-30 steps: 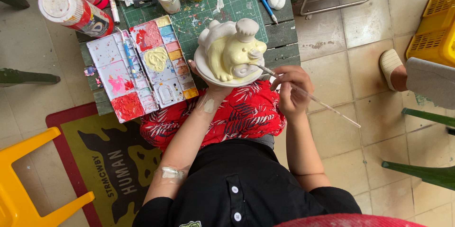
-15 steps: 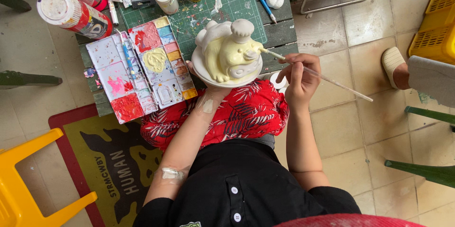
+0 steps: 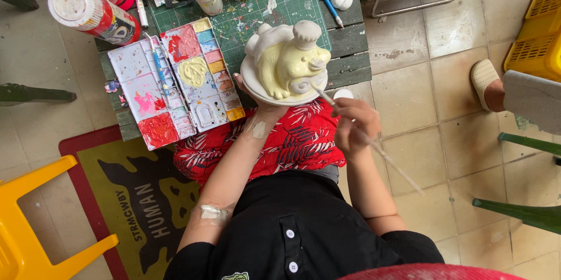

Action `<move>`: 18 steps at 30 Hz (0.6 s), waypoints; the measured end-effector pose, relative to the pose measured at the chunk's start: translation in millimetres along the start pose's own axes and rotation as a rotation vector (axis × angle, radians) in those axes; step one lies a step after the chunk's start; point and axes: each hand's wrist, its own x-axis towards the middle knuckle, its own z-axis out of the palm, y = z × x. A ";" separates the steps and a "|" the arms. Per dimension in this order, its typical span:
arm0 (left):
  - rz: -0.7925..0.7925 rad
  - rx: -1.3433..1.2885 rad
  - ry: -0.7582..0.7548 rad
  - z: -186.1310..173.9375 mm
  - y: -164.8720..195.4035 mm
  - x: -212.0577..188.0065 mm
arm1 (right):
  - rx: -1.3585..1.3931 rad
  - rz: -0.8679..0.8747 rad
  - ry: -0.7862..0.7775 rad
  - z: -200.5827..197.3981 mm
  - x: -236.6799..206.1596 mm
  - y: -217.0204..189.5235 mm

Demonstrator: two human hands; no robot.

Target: The person sits on the floor and paints a white ceramic figurine with yellow paint using a brush, holding the figurine steady with one hand while brushing its body and head, dipping the brush into a paint palette between strokes.

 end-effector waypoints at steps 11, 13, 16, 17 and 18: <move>0.010 -0.135 -0.038 30.9 4.6 6.8 | 0.395 0.319 0.107 -21.4 95.8 12.9; 0.002 -0.161 -0.048 38.2 5.2 6.8 | 0.260 0.347 -0.072 -6.0 159.6 28.6; -0.008 -0.201 -0.051 46.0 4.6 2.8 | 0.412 0.239 -0.385 54.9 253.3 57.6; -0.018 -0.227 -0.051 47.7 3.7 -0.4 | 0.363 0.184 -0.459 79.9 275.3 65.0; -0.028 -0.255 -0.050 50.0 2.2 -3.6 | 0.313 0.129 -0.533 103.3 298.7 72.1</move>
